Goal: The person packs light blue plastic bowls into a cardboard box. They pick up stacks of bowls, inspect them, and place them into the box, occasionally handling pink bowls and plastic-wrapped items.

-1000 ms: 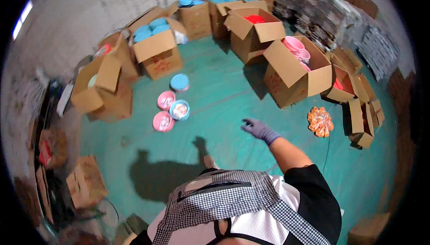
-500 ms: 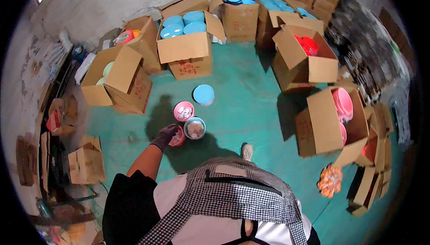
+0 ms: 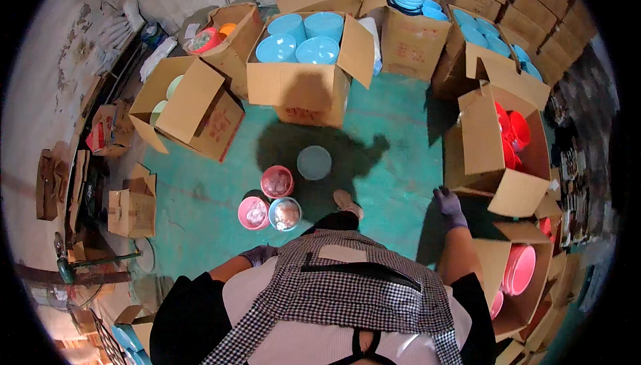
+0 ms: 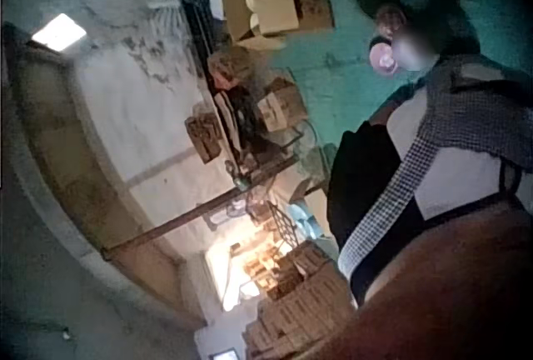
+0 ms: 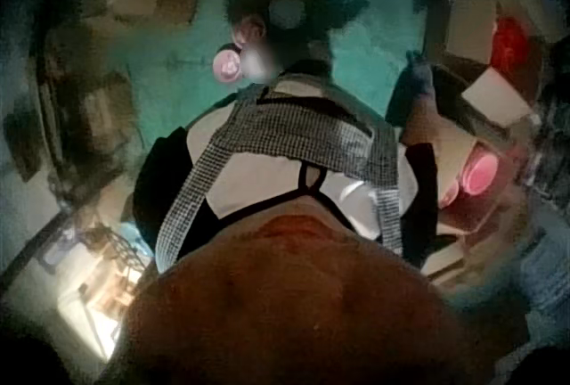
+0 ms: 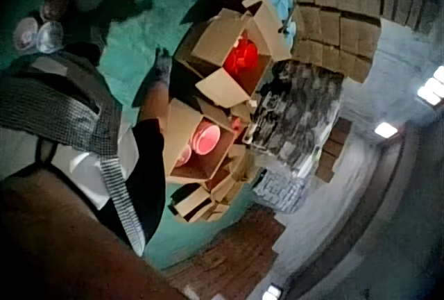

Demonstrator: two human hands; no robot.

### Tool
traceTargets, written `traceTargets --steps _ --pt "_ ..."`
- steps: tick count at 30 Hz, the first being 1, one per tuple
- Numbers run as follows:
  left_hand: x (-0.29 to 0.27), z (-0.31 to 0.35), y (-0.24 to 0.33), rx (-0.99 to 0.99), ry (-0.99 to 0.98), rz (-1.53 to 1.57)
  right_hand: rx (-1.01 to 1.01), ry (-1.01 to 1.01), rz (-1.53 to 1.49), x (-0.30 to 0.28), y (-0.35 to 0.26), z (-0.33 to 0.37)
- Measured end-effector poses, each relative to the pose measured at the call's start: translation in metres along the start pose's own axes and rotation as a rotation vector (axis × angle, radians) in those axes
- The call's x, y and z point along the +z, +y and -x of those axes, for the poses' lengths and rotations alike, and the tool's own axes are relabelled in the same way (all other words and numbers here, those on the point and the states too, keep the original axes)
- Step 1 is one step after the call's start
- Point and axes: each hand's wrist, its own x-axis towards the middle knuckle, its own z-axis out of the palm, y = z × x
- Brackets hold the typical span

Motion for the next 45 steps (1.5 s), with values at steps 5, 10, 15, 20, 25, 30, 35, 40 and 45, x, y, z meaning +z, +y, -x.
traceTargets --steps 5,10,15,20,25,30,35,40,45 --pt "-0.083 -0.097 0.121 0.155 0.109 -0.027 -0.086 -0.086 -0.02 -0.017 -0.109 -0.096" --pt "-0.197 -0.164 0.213 0.537 0.66 -0.122 -0.254 -0.523 0.006 0.016 -0.152 -0.123" --pt "-0.297 -0.13 0.382 0.597 1.089 -0.415 -0.14 -0.394 -0.089 0.021 -0.172 -0.211" --pt "-0.409 -0.13 0.545 0.465 1.219 -0.234 -0.58 -0.167 0.119 0.017 -0.27 -0.365" --pt "-0.521 -0.194 0.637 0.169 1.374 -0.174 -0.756 -0.272 0.053 0.009 -0.424 -0.51" --pt "-0.538 -0.275 0.65 -0.075 1.293 -0.107 -0.983 -0.339 0.179 0.004 -0.535 -0.626" --pt "-0.542 -0.278 0.665 -0.056 1.308 -0.134 -1.375 -0.308 0.352 0.054 -0.654 -0.722" --pt "-0.551 -0.272 0.663 -0.118 1.304 -0.102 -1.838 -0.264 0.448 0.148 -0.756 -0.77" --pt "-0.574 -0.241 0.671 -0.018 1.098 0.021 -1.742 -0.338 0.738 0.208 -0.76 -0.807"
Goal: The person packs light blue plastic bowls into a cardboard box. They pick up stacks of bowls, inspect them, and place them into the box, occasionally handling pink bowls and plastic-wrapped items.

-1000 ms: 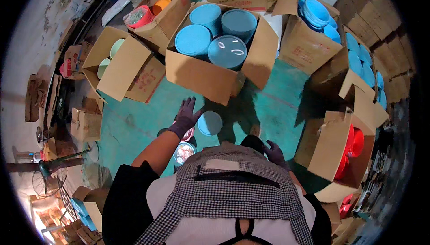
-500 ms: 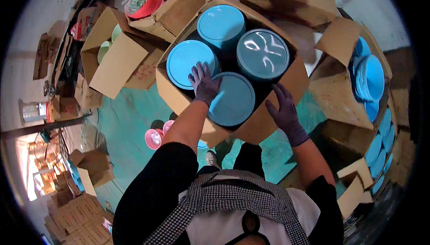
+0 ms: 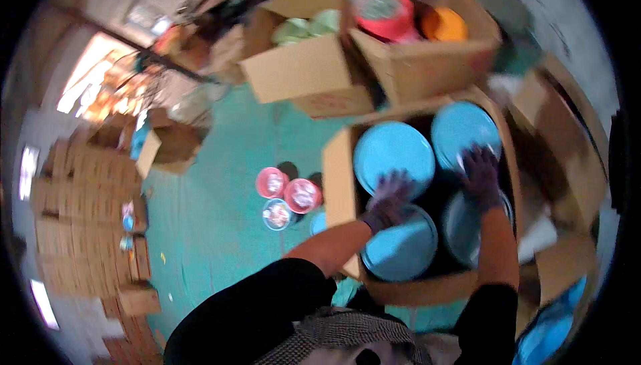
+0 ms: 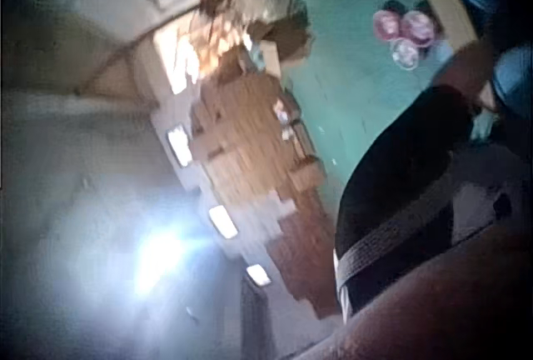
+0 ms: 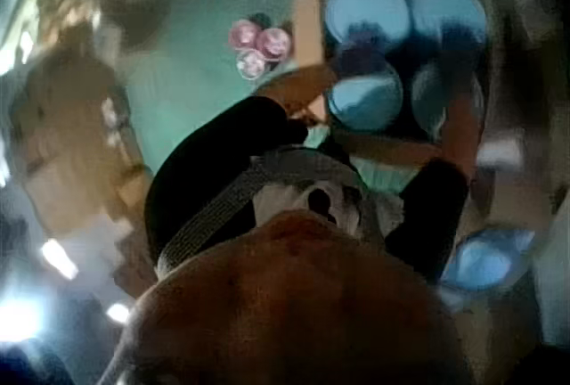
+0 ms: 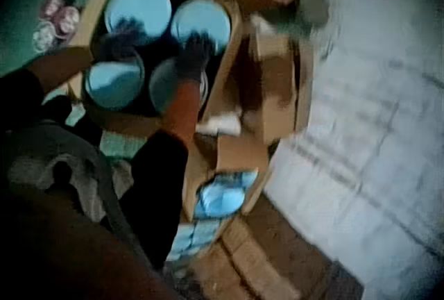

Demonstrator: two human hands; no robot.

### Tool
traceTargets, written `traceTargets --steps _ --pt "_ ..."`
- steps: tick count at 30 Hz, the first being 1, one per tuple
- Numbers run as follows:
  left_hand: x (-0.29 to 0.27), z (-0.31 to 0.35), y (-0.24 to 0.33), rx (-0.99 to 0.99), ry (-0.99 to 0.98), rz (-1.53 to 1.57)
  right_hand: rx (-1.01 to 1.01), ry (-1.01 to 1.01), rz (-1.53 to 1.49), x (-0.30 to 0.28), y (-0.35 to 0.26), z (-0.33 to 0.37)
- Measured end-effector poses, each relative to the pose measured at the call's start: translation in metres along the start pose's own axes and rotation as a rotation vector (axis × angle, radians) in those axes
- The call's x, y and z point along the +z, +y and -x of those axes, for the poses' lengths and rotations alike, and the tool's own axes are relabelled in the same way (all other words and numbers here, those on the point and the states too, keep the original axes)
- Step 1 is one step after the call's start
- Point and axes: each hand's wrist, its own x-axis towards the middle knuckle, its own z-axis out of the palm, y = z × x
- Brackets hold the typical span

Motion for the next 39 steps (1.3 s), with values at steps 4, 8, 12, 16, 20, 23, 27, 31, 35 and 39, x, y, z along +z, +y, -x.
traceTargets --steps 4,8,12,16,20,23,27,31,35,39 --pt "0.003 0.008 -0.01 0.035 0.189 0.151 0.005 0.028 -0.028 0.01 -0.008 0.006" --pt "-0.017 -0.018 -0.011 -0.091 0.34 0.169 -0.018 0.013 -0.002 0.012 -0.01 0.013" --pt "0.001 -0.022 -0.005 -0.049 0.309 0.157 0.02 -0.065 0.01 0.001 -0.011 0.011" --pt "0.0 -0.026 -0.009 -0.026 0.335 0.199 0.015 -0.026 -0.004 0.003 -0.009 0.008" --pt "-0.015 -0.027 -0.025 -0.004 0.307 0.15 -0.006 -0.017 -0.039 -0.001 -0.013 0.007" --pt "-0.022 -0.03 -0.032 0.028 0.288 0.129 0.031 -0.069 -0.142 -0.01 -0.017 0.013" --pt "-0.038 -0.067 -0.029 -0.053 0.233 0.05 -0.009 0.062 -0.105 -0.01 -0.013 0.047" --pt "-0.017 -0.079 -0.046 -0.085 0.298 -0.042 0.057 -0.123 -0.129 -0.024 -0.029 0.044" --pt "-0.014 -0.084 -0.037 -0.043 0.288 -0.105 0.087 -0.053 -0.07 -0.012 -0.019 0.053" --pt "-0.019 -0.079 -0.036 -0.031 0.275 -0.169 0.112 -0.021 -0.095 -0.016 -0.027 0.051"
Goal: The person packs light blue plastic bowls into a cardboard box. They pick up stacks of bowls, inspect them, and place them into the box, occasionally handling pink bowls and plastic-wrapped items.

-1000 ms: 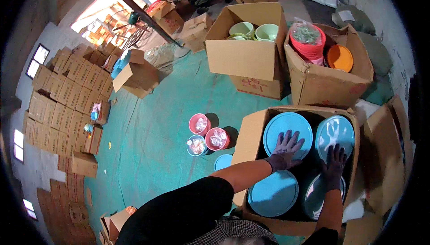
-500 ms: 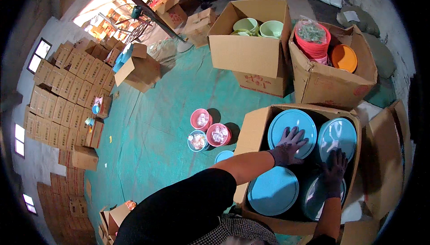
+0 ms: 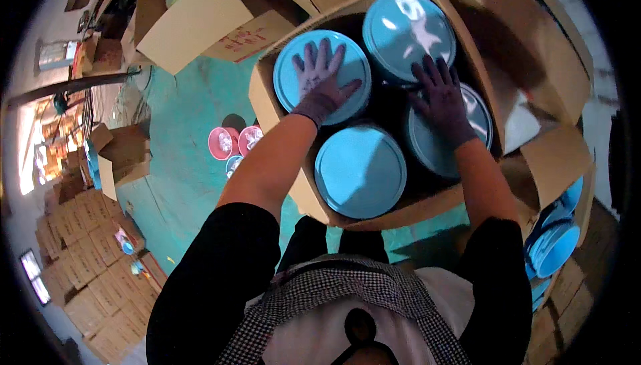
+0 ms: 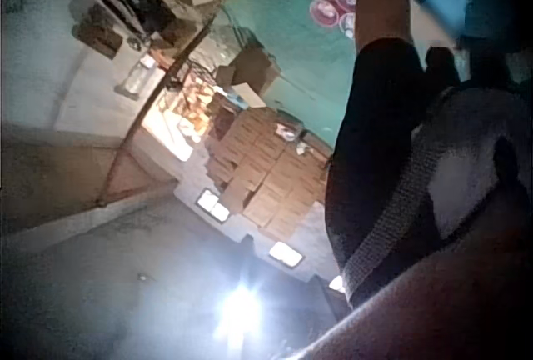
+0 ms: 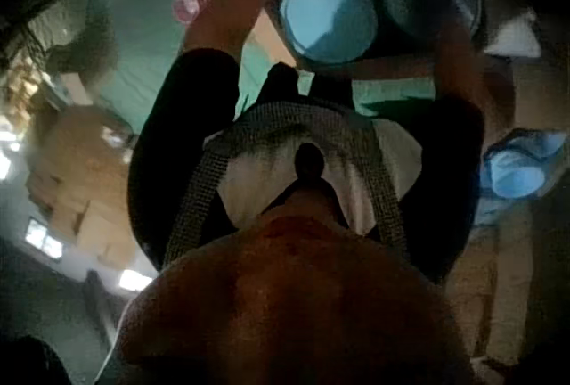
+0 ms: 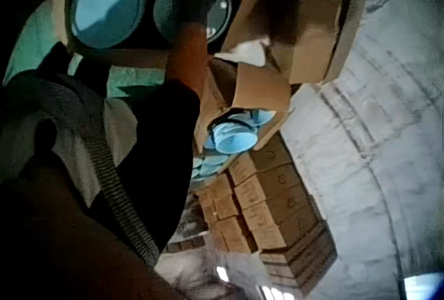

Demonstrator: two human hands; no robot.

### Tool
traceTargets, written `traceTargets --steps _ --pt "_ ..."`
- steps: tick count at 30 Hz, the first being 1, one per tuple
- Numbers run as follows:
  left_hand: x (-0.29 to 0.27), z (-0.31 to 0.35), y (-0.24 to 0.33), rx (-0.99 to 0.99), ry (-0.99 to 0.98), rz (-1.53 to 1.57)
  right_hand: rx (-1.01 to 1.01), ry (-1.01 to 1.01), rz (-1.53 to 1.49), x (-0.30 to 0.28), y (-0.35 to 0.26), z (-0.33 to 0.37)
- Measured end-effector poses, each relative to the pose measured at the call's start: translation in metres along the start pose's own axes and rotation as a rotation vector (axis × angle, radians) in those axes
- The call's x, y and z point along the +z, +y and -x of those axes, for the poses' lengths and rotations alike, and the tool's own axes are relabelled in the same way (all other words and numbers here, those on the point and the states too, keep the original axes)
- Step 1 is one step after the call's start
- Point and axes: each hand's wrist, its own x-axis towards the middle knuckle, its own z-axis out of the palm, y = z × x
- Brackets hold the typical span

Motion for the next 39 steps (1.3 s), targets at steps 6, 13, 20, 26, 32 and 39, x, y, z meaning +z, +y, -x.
traceTargets --steps 6,13,20,26,32,39 --pt "-0.014 0.035 0.028 0.14 -0.018 0.114 -0.014 0.081 0.017 0.007 -0.001 0.005" --pt "0.013 0.095 0.048 0.163 -0.099 0.058 -0.023 0.123 0.054 0.016 0.002 0.012" --pt "0.014 0.094 0.049 0.21 -0.068 0.012 0.032 0.322 -0.078 0.008 -0.013 0.032" --pt "-0.011 0.126 0.041 0.207 -0.129 0.265 0.244 0.308 -0.817 -0.028 -0.131 0.16" --pt "-0.008 0.199 0.008 -0.13 -0.203 0.635 1.096 0.234 -1.492 0.015 -0.167 0.169" --pt "0.004 0.172 0.011 -0.419 -0.335 0.563 0.343 -0.608 -0.317 0.068 -0.11 0.141"
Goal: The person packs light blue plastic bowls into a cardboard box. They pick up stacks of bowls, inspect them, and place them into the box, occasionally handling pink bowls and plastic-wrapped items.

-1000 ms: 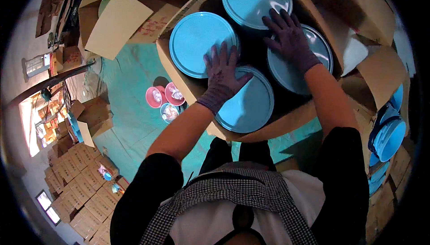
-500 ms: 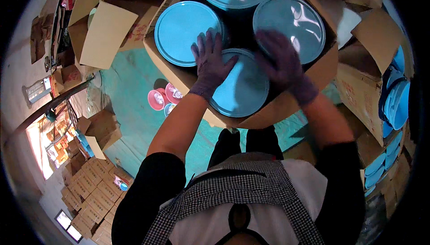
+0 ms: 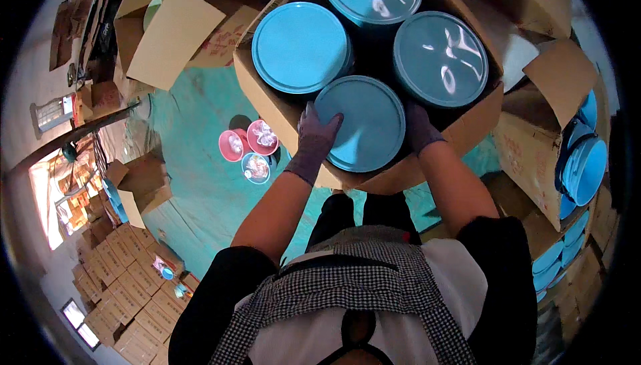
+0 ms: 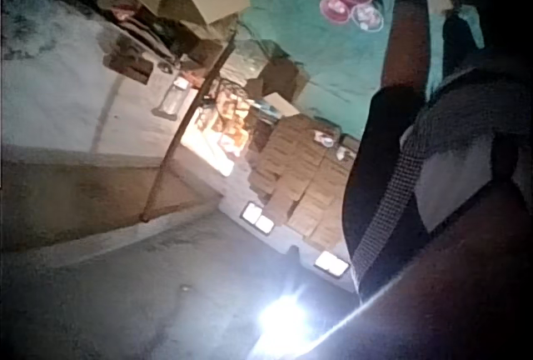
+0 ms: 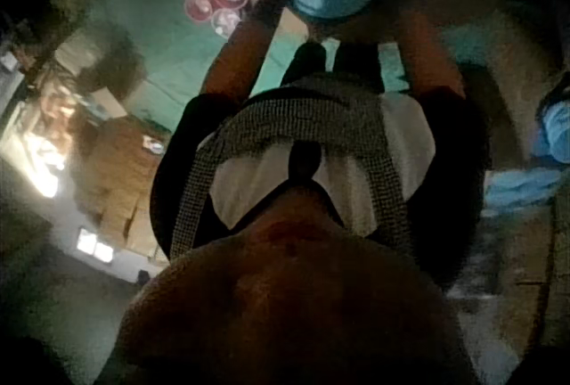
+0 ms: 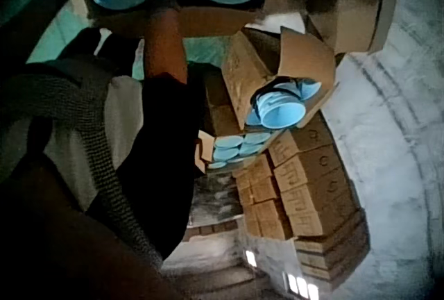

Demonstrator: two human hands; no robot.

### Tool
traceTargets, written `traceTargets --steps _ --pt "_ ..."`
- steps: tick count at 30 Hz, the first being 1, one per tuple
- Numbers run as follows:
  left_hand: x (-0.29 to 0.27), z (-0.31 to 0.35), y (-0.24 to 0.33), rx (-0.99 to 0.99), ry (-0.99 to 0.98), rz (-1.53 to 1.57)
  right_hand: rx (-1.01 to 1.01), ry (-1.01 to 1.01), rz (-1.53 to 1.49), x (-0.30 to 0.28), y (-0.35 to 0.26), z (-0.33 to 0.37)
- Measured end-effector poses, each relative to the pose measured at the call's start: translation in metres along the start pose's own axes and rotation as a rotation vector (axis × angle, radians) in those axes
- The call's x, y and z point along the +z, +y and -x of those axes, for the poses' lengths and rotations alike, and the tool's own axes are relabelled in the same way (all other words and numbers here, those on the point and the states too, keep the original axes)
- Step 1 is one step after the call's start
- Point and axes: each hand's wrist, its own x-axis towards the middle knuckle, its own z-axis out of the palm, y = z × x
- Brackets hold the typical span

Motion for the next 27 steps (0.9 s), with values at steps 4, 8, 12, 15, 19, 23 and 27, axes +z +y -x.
traceTargets --steps 4,8,12,15,19,23,27 --pt "-0.015 -0.05 -0.011 -0.168 -0.424 0.203 0.065 0.012 -0.214 0.03 0.02 -0.021" --pt "-0.006 -0.057 -0.019 -0.33 -0.356 0.239 0.118 0.08 -1.009 0.012 0.006 -0.002" --pt "-0.036 -0.022 0.017 -0.332 -0.36 0.419 0.149 0.153 -1.088 -0.001 0.0 0.023" --pt "-0.065 0.01 0.025 -0.197 -0.33 0.551 0.575 0.099 -1.756 -0.063 -0.048 0.068" --pt "-0.102 0.035 -0.007 -0.087 -0.321 0.781 0.292 0.187 -1.502 -0.088 -0.071 0.12" --pt "-0.141 0.054 -0.033 -0.149 -0.446 1.321 0.012 0.023 -1.419 -0.143 -0.129 0.172" --pt "-0.144 0.076 -0.076 -0.297 -0.651 1.506 -0.1 0.044 -1.293 -0.169 -0.179 0.199"
